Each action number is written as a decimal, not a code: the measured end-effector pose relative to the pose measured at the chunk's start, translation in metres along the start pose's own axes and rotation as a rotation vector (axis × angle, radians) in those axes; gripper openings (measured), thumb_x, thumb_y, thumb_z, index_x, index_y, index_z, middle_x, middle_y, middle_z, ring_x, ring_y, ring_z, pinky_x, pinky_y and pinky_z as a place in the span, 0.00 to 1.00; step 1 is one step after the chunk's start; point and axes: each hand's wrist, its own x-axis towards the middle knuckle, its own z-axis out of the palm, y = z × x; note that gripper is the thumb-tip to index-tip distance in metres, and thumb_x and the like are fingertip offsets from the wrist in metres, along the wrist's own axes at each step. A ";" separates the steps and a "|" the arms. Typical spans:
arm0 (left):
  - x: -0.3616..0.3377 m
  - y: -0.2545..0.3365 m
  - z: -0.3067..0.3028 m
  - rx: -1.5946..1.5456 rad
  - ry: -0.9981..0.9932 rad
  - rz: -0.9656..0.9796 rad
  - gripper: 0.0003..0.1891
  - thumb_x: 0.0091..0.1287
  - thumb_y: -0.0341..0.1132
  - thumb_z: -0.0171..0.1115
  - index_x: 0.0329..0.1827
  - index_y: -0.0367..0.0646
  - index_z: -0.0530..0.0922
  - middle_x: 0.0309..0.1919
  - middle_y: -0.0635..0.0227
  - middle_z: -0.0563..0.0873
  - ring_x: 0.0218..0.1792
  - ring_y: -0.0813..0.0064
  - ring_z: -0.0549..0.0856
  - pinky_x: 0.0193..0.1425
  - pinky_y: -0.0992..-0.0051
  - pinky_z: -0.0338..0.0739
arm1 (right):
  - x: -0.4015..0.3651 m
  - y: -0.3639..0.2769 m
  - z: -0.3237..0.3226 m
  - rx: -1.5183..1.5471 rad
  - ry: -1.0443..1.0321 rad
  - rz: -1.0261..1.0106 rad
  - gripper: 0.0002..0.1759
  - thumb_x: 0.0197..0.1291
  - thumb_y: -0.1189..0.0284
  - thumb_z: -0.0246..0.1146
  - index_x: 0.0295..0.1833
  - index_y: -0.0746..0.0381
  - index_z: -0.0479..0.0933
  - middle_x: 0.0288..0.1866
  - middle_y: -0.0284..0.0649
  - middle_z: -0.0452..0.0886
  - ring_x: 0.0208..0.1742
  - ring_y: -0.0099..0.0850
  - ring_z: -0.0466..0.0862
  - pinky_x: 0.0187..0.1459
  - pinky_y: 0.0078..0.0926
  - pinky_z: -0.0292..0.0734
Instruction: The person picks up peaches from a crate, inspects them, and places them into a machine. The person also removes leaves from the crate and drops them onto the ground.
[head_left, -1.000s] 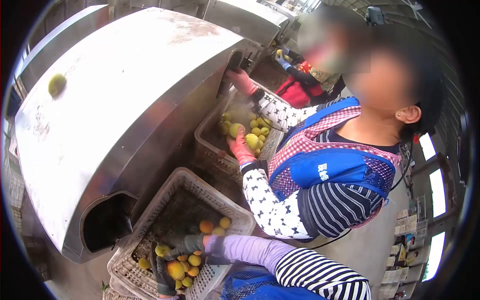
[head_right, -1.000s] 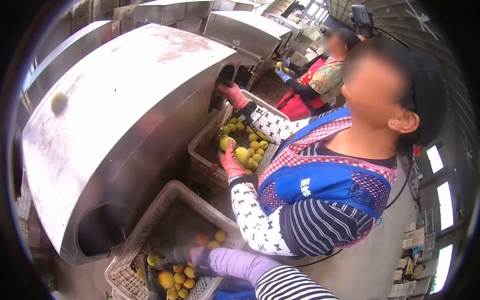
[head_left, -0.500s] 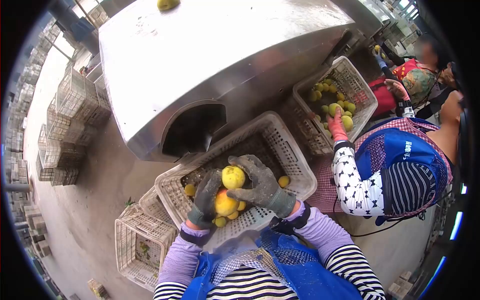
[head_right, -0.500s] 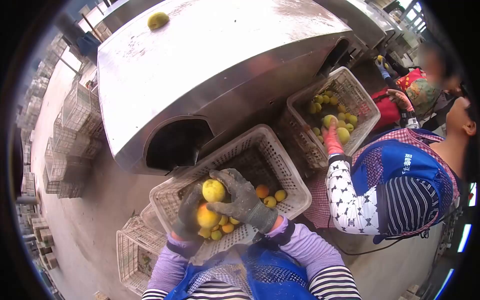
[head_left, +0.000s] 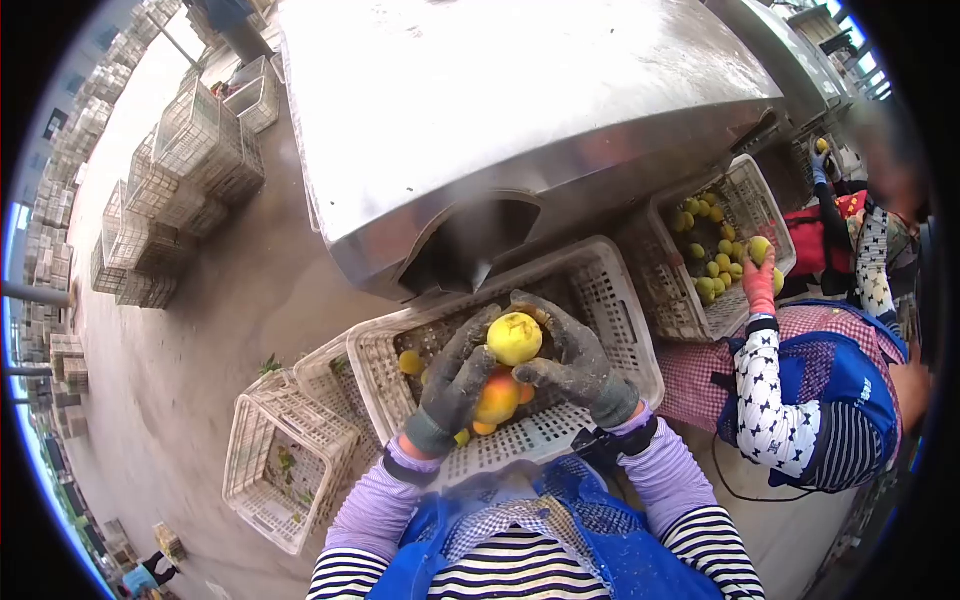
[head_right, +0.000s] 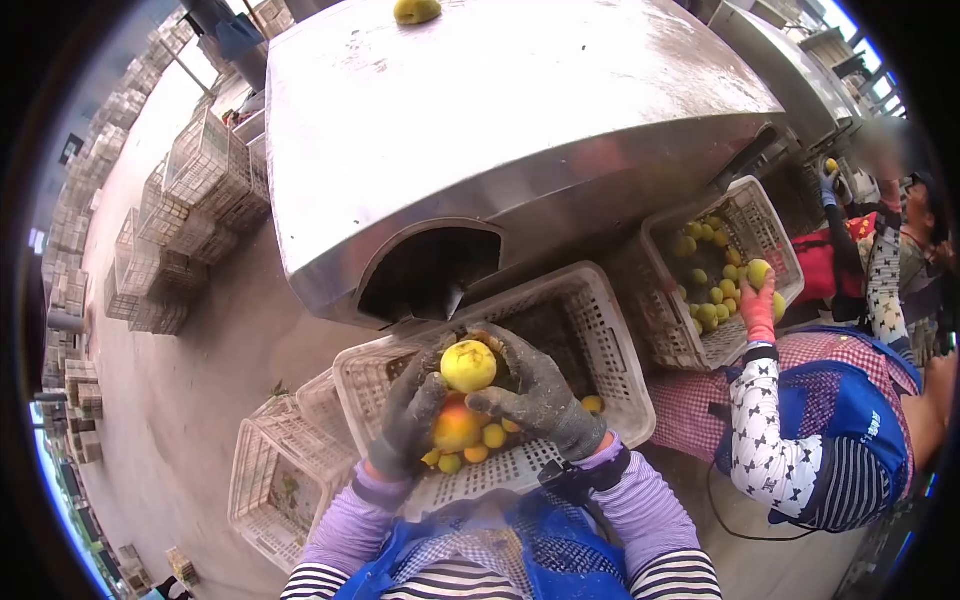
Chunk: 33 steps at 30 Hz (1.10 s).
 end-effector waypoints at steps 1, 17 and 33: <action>0.000 0.002 0.000 0.051 -0.032 0.014 0.26 0.76 0.36 0.57 0.74 0.34 0.69 0.68 0.53 0.78 0.67 0.64 0.78 0.74 0.64 0.69 | 0.000 0.000 -0.002 -0.058 -0.015 -0.038 0.40 0.53 0.69 0.79 0.70 0.67 0.72 0.66 0.45 0.77 0.66 0.34 0.78 0.69 0.33 0.72; -0.014 -0.006 0.007 0.174 0.010 -0.012 0.27 0.71 0.42 0.66 0.67 0.35 0.72 0.58 0.58 0.83 0.57 0.69 0.84 0.62 0.68 0.79 | -0.010 -0.027 -0.008 -0.729 -0.050 -0.386 0.39 0.52 0.71 0.75 0.72 0.61 0.74 0.69 0.49 0.76 0.67 0.46 0.78 0.67 0.40 0.76; 0.001 -0.002 0.003 0.020 0.055 0.041 0.24 0.81 0.38 0.49 0.74 0.34 0.68 0.64 0.55 0.80 0.62 0.68 0.80 0.67 0.69 0.75 | 0.008 -0.009 0.024 -0.750 0.230 -0.402 0.37 0.47 0.66 0.81 0.63 0.64 0.78 0.54 0.48 0.80 0.49 0.43 0.86 0.48 0.36 0.85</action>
